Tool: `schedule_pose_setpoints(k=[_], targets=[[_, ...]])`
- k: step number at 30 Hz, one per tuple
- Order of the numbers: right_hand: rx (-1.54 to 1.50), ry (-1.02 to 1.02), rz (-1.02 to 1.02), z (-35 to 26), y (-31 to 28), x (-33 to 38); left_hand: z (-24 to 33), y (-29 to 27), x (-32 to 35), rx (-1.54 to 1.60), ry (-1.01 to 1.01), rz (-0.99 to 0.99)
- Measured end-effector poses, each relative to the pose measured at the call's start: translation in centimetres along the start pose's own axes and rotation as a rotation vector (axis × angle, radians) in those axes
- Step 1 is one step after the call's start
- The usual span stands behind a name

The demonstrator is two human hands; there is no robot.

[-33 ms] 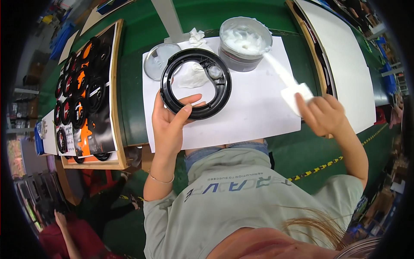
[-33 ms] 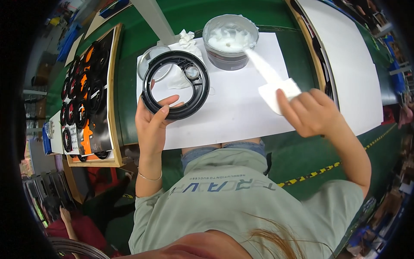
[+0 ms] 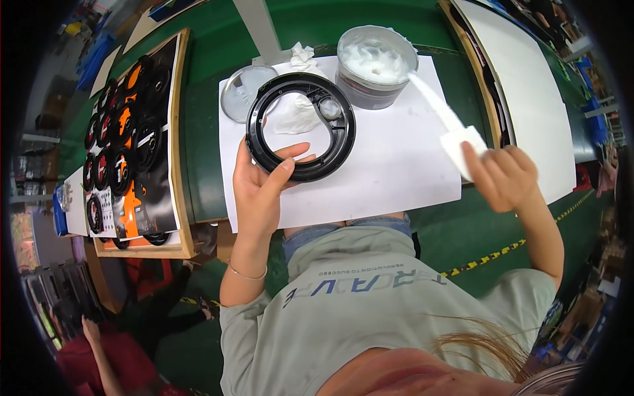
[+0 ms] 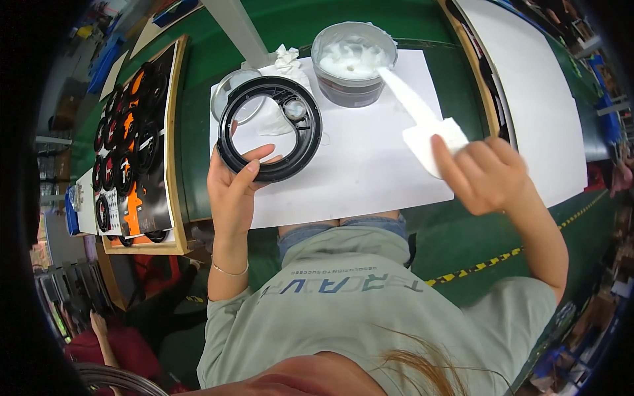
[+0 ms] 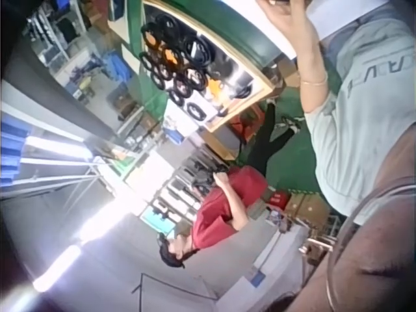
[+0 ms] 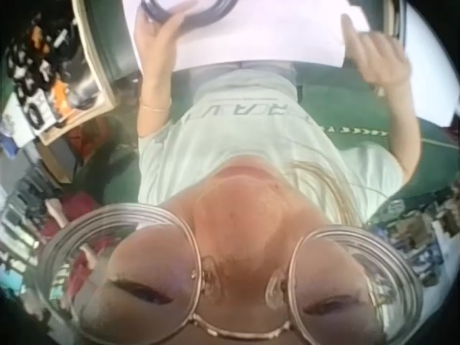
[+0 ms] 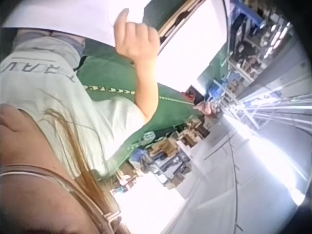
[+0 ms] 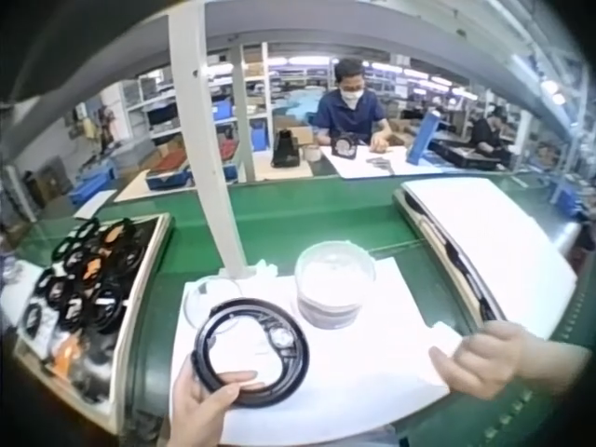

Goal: Apply white grease or paste to the inner groove of black circular rings using a spatula.

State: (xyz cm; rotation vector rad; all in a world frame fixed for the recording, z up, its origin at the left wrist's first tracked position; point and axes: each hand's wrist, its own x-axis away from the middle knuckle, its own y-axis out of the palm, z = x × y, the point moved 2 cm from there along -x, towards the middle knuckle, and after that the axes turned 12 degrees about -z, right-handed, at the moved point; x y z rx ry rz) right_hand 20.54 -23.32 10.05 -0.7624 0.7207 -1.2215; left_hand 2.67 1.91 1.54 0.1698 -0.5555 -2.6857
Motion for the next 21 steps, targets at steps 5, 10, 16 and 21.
schedule_pose_setpoints(k=[5, 10, 16, 21], targets=[[-0.492, 0.26, 0.173, 0.6, -2.2, -0.7, 0.2, 0.8, 0.0, -0.056, 0.049, -0.03], [-0.774, 0.428, 0.316, -0.4, -0.9, -3.1, 0.2, 1.0, 0.3, -0.147, 0.142, -0.069], [-0.784, 0.377, 0.363, -0.3, -0.4, -4.1, 0.7, 0.8, 0.9, -0.194, 0.168, -0.072], [-0.758, 0.344, 0.34, -0.1, -0.5, -4.5, 0.6, 0.8, 0.9, -0.198, 0.174, -0.082]])
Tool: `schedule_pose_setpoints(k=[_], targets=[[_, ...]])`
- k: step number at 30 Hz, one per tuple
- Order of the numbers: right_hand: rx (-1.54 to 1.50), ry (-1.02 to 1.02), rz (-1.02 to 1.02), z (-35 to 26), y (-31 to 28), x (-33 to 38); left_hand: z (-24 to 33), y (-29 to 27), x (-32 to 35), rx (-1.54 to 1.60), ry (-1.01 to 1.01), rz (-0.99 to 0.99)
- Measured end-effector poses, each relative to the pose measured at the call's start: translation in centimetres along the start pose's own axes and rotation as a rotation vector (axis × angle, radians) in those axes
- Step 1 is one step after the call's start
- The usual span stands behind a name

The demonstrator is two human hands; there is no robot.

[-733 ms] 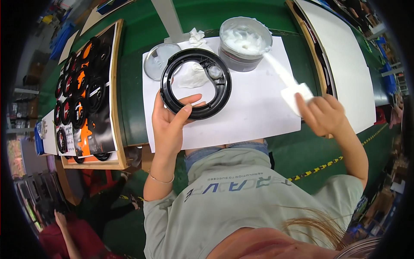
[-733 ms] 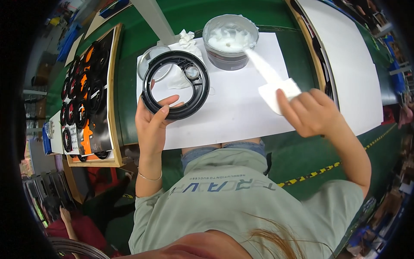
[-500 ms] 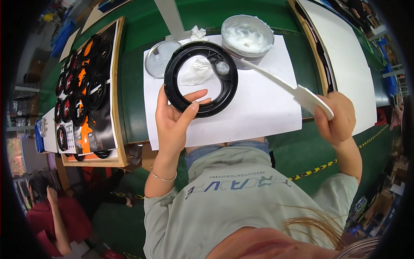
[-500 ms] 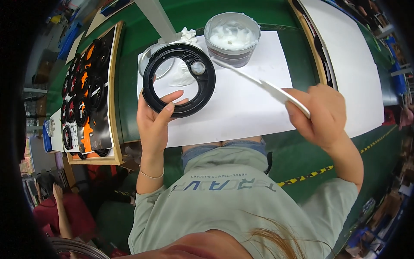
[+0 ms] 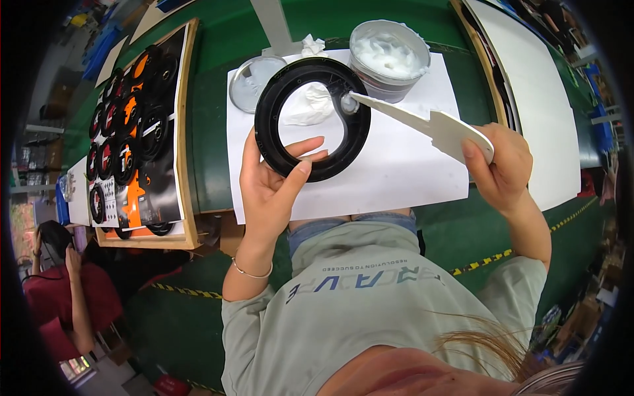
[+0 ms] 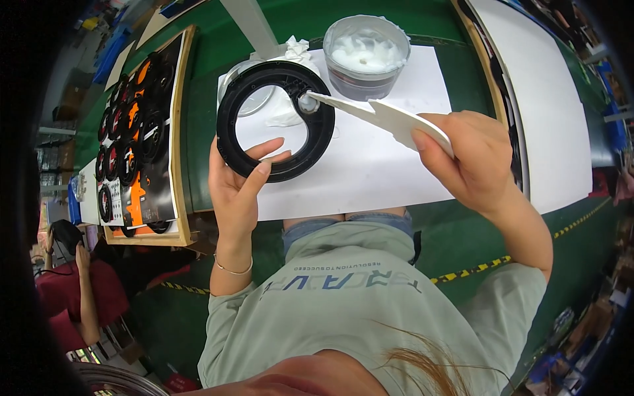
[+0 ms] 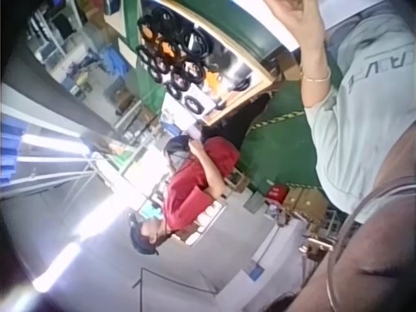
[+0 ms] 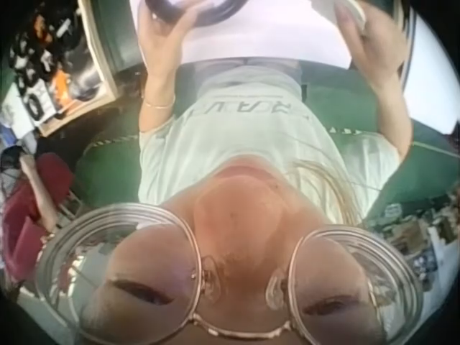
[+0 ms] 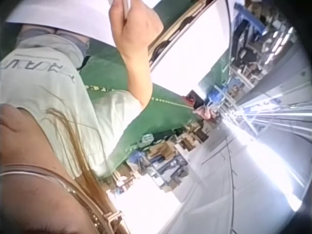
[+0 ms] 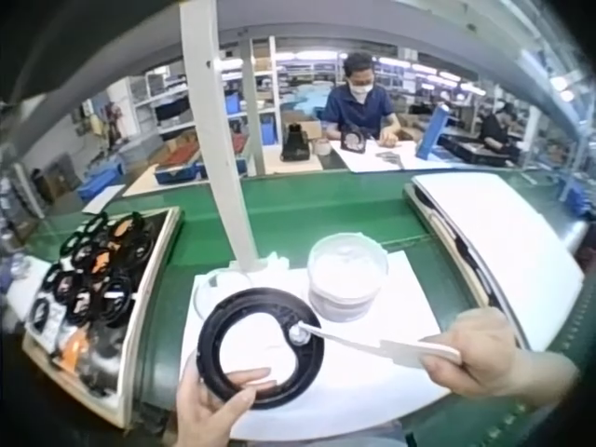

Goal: Apply white grease or paste to the inner groove of black circular rings using a spatula.

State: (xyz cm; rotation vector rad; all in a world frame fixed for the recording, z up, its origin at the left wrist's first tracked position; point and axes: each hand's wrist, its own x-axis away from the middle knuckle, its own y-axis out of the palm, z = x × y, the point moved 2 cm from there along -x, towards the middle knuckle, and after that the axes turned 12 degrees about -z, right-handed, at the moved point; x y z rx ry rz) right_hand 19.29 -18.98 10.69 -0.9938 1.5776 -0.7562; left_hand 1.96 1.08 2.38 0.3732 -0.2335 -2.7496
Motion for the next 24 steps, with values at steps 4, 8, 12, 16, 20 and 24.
schedule_pose_setpoints(k=[4, 8, 12, 16, 20, 24], targets=[[0.01, -0.015, -0.007, 0.0, 0.0, -0.2, -0.1, 0.1, -0.1, -0.012, 0.027, -0.009], [0.047, -0.058, -0.077, -0.1, -0.4, -0.6, 0.0, 0.3, -0.2, -0.075, 0.039, -0.009], [0.072, -0.14, -0.072, -0.1, -0.5, -1.2, 0.1, 0.2, -0.1, -0.094, 0.041, -0.015], [0.115, -0.203, -0.147, 0.2, -0.9, -1.3, 0.1, 0.1, 0.0, -0.129, 0.041, -0.011], [0.126, -0.215, -0.206, 0.7, -1.8, -1.6, 0.2, 0.1, 0.0, -0.163, 0.038, -0.01], [0.134, -0.168, -0.088, 1.6, -2.8, -1.1, 0.2, -0.2, 0.1, -0.167, 0.012, -0.003]])
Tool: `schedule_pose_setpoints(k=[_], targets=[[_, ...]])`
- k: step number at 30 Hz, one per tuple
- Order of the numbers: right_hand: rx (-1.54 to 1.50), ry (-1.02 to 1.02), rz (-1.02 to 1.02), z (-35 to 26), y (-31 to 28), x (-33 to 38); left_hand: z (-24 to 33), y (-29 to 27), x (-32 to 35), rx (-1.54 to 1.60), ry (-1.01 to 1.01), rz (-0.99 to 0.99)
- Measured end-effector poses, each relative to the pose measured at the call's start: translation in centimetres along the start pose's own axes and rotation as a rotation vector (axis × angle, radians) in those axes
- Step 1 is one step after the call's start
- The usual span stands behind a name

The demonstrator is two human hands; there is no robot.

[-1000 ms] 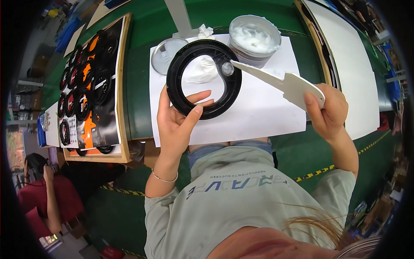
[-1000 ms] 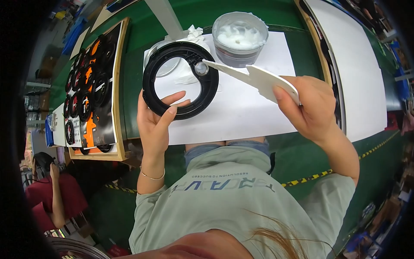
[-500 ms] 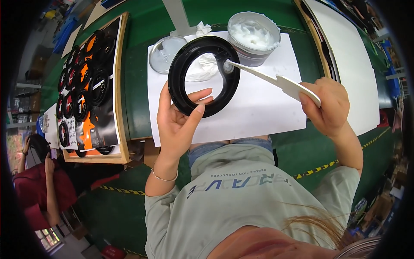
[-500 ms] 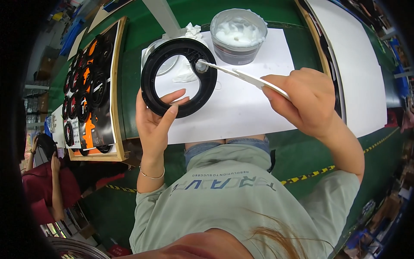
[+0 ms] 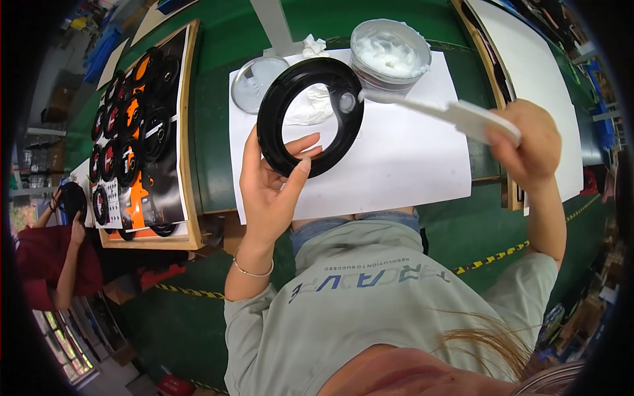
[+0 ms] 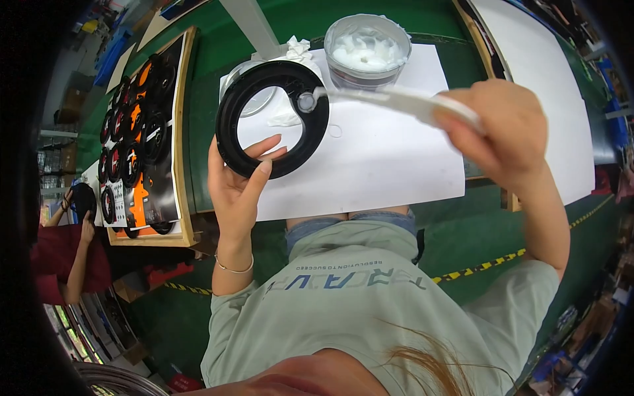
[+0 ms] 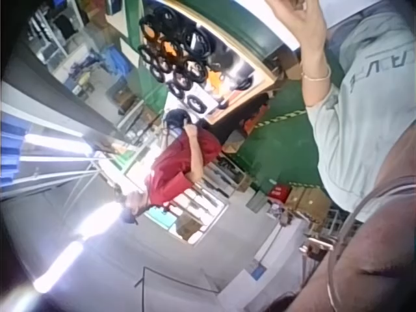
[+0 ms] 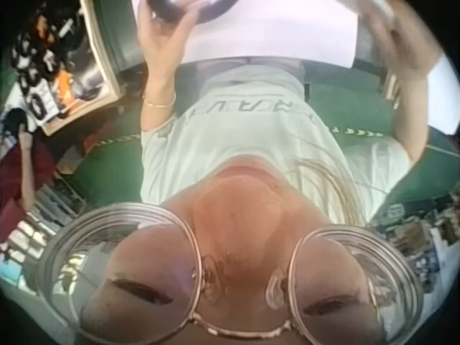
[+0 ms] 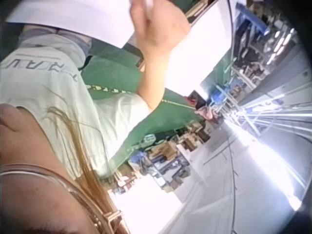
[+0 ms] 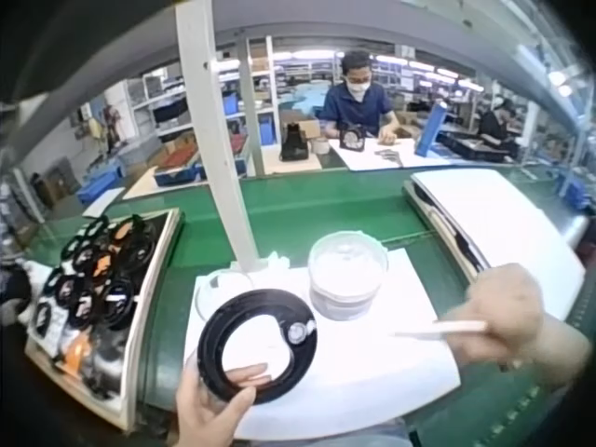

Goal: Apply white grease or paste to the inner groove of black circular rings using a spatula.

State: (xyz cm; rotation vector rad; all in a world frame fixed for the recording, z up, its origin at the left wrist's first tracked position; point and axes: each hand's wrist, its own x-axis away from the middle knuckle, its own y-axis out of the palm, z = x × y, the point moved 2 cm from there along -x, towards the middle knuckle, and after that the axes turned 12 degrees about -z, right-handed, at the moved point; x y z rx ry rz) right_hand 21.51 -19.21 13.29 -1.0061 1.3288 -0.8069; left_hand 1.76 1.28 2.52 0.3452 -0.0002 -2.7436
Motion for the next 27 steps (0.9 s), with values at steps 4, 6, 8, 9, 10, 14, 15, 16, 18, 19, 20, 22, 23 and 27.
schedule_pose_setpoints(k=[4, 6, 8, 9, 10, 14, 15, 16, 18, 19, 20, 22, 23, 27], targets=[[0.138, 0.18, 0.104, 1.5, 0.5, 1.1, -0.2, -0.3, 0.0, 0.051, 0.013, 0.044], [0.296, 0.15, -0.038, 1.9, 1.1, 1.9, -0.3, -0.3, 0.0, 0.088, 0.005, 0.05], [0.502, 0.005, -0.207, 1.6, 2.7, 2.4, -0.4, -0.4, 0.0, 0.148, -0.017, 0.093], [0.572, -0.03, -0.211, 1.5, 3.5, 2.6, -0.5, -0.5, 0.0, 0.149, -0.017, 0.09], [0.574, -0.026, -0.212, 1.3, 4.2, 3.0, -0.7, -0.7, 0.0, 0.169, -0.038, 0.094], [0.644, -0.08, -0.34, 0.0, 4.9, 4.6, -0.9, -1.3, -0.1, 0.23, -0.115, 0.088], [0.637, -0.095, -0.335, -0.4, 4.2, 4.8, -0.6, -1.3, 0.0, 0.223, -0.114, 0.094], [0.631, -0.108, -0.33, -0.9, 3.3, 4.9, -0.3, -1.2, 0.1, 0.242, -0.123, 0.107], [0.631, -0.123, -0.314, -1.4, 1.8, 4.7, -0.3, -1.3, 0.1, 0.264, -0.137, 0.126], [0.557, -0.072, -0.254, -1.5, 1.0, 4.5, -0.5, -1.3, 0.0, 0.289, -0.147, 0.12], [0.487, -0.014, -0.199, -1.6, 0.3, 4.3, -0.6, -1.3, 0.0, 0.319, -0.156, 0.107], [0.401, 0.034, -0.146, -1.8, 0.2, 3.9, -0.8, -1.1, -0.2, 0.35, -0.168, 0.097], [0.202, 0.089, -0.052, -1.9, 0.3, 3.7, -1.0, -1.0, -0.3, 0.384, -0.179, 0.075], [-0.132, 0.321, 0.089, -2.6, 1.2, 2.7, -0.7, -0.2, -0.2, 0.343, -0.146, 0.027]])
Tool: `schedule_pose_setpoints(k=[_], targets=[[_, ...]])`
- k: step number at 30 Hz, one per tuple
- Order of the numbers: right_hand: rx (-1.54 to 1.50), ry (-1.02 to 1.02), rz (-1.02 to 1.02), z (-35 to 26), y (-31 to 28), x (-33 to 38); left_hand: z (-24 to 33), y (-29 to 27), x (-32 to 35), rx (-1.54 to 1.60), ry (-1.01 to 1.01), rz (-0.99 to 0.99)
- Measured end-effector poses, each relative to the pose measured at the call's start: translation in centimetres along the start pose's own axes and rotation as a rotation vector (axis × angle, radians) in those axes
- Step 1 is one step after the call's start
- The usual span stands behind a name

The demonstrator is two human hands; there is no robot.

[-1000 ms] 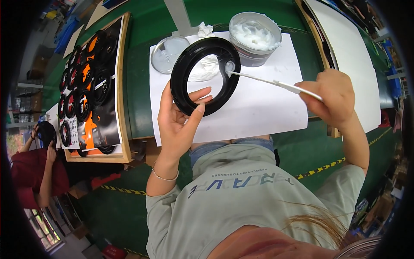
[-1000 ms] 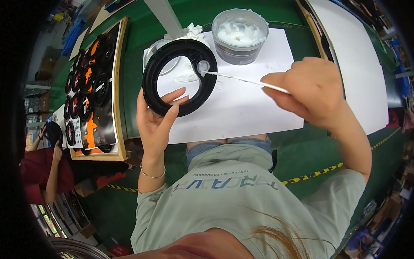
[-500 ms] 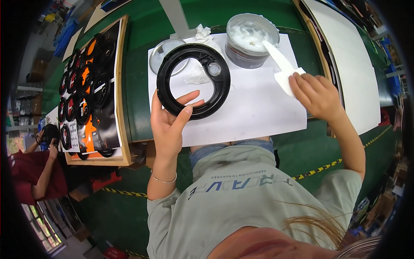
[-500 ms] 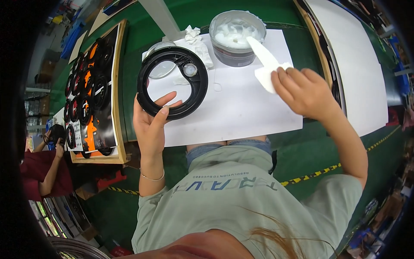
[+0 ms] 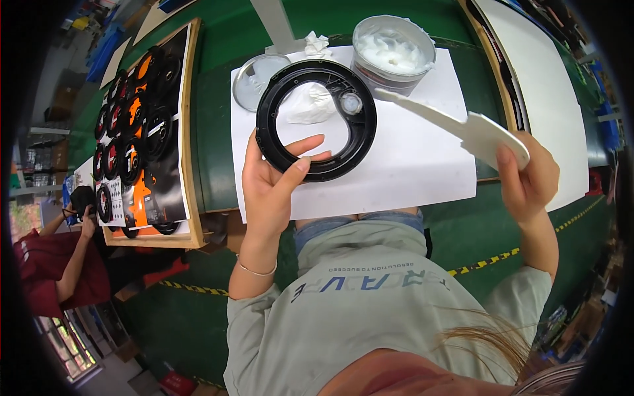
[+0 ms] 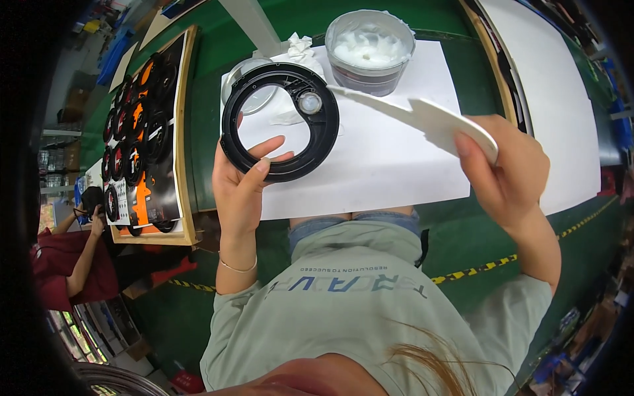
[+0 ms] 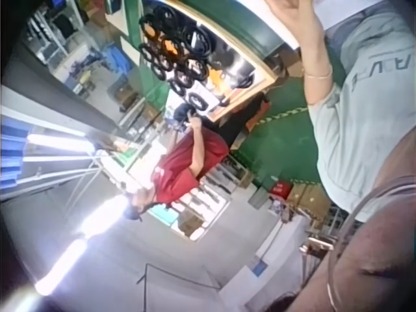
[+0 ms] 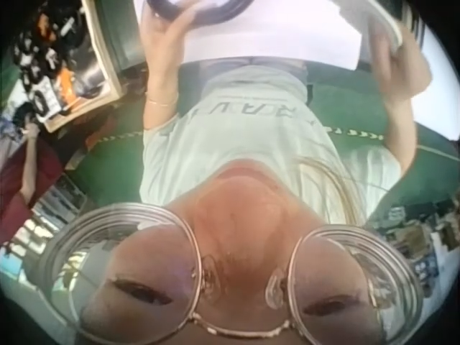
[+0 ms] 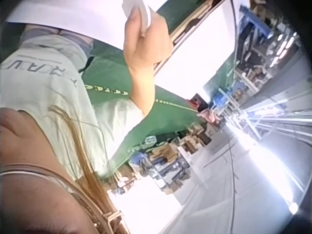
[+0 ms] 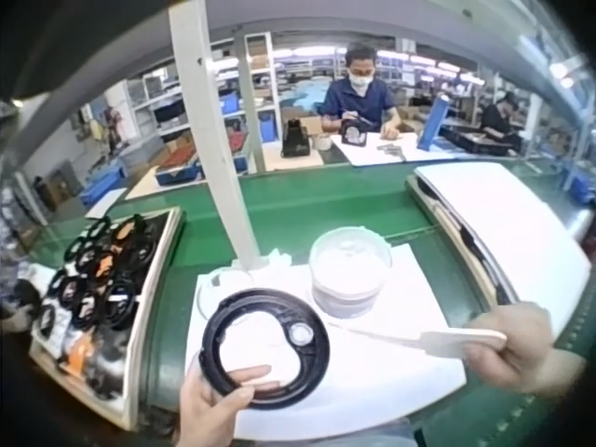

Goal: Apply white grease or paste to the inner groove of black circular rings using a spatula.

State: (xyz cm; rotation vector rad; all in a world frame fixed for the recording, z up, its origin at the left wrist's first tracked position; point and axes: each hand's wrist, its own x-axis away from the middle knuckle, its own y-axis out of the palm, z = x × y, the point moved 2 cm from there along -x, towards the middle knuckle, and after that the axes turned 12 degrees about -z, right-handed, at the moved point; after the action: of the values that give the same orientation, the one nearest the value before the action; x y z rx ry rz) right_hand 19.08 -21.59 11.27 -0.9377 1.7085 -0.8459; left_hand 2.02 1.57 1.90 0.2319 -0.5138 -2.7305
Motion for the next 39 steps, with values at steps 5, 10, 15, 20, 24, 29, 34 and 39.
schedule_pose_setpoints(k=[5, 10, 15, 20, 24, 29, 34, 39], targets=[[-0.231, 0.223, 0.07, -0.1, 1.7, -1.1, 0.5, 0.5, 0.5, -0.093, 0.088, 0.001], [-0.28, 0.222, 0.094, 0.2, 2.1, -1.5, 0.5, 0.5, 0.8, -0.13, 0.117, -0.015], [-0.293, 0.211, 0.096, 0.4, 2.1, -1.7, 0.5, 0.6, 0.7, -0.155, 0.12, -0.036], [-0.156, 0.057, 0.025, 0.2, 1.1, -2.1, 0.6, 0.6, 0.7, -0.178, 0.139, -0.041], [-0.141, -0.034, 0.066, 0.6, -0.1, -2.0, 1.0, 0.8, 0.6, -0.21, 0.176, 0.004], [-0.092, -0.142, 0.002, 0.3, -0.6, -2.7, 1.2, 0.8, 0.7, -0.219, 0.164, -0.021], [-0.091, -0.224, -0.055, -0.2, -0.2, -3.4, 1.4, 1.0, 0.8, -0.217, 0.166, -0.006], [0.023, -0.295, 0.007, -0.4, 0.2, -3.9, 1.4, 1.0, 0.9, -0.229, 0.169, 0.006]])
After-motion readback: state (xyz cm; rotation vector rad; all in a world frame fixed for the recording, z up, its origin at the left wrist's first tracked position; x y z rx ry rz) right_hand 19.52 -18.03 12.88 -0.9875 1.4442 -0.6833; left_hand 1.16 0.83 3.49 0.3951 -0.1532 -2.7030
